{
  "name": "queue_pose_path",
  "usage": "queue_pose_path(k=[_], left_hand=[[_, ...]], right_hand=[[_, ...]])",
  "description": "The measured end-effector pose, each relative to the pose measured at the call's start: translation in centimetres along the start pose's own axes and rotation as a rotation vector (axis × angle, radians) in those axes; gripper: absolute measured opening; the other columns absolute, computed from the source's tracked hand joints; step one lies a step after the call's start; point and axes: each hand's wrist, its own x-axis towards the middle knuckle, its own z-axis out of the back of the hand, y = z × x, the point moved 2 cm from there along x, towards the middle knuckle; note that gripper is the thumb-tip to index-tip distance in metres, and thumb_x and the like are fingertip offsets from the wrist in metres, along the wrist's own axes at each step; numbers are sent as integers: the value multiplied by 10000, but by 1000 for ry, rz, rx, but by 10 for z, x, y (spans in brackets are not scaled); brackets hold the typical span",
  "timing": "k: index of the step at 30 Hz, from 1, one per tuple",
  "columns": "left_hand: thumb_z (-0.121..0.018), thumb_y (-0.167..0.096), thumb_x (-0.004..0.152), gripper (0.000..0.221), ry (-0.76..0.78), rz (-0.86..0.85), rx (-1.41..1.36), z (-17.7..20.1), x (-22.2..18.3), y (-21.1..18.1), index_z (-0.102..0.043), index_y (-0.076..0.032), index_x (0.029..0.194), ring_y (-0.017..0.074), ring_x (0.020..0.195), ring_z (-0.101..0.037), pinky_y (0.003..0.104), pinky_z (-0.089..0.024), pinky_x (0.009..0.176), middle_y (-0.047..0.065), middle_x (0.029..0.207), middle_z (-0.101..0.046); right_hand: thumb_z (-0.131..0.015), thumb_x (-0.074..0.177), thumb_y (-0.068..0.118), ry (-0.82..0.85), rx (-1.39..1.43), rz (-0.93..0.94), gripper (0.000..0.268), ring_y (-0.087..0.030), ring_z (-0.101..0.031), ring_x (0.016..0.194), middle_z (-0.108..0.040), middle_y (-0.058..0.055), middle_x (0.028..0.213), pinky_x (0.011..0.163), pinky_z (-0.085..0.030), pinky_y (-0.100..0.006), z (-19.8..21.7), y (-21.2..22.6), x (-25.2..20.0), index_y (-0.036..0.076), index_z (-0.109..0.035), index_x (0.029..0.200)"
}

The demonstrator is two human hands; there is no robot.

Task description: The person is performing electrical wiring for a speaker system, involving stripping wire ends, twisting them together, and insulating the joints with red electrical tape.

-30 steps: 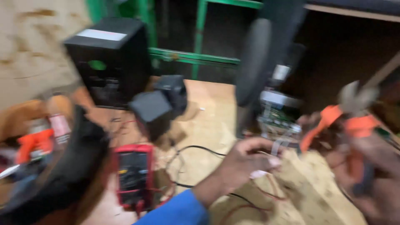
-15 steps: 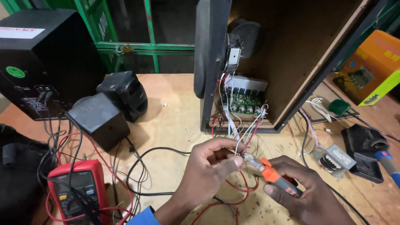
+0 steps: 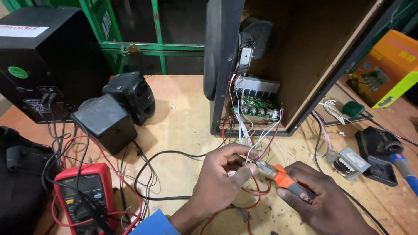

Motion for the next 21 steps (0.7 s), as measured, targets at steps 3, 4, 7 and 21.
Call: queue_pose_path(k=[3, 4, 7, 21], left_hand=[[-700, -166, 810, 260, -8, 18, 53, -4, -1, 3, -779, -96, 1048, 98, 840, -730, 237, -604, 744, 31, 1048, -828], [-690, -203, 801, 263, -19, 28, 93, -5, -1, 4, -779, -118, 1034, 103, 941, -781, 238, -621, 795, 17, 1091, -838], [-700, -158, 827, 220, -20, 96, 98, -8, -1, 8, -791, -115, 1022, 91, 804, -751, 218, -593, 708, 32, 966, -837], [-748, -74, 818, 199, 53, 247, -77, -10, 0, 21, -771, -29, 1010, 110, 648, -621, 245, -489, 598, 67, 798, -742]], right_hand=[[-760, 886, 383, -7, -162, 44, 208, -139, -632, 682, -658, 25, 776, 685, -468, -269, 0, -13, -4, 189, -727, 818], [-775, 894, 406, -3, -230, 1, 292, -148, -576, 647, -583, 21, 717, 652, -446, -282, 0, -17, -5, 193, -647, 740], [-795, 893, 370, -15, -147, 21, 340, -151, -514, 610, -545, 6, 680, 622, -421, -288, -3, -25, -7, 169, -598, 701], [-829, 845, 333, -135, -107, -101, 240, -111, -569, 620, -622, 17, 689, 612, -437, -267, 4, -17, -28, 160, -725, 716]])
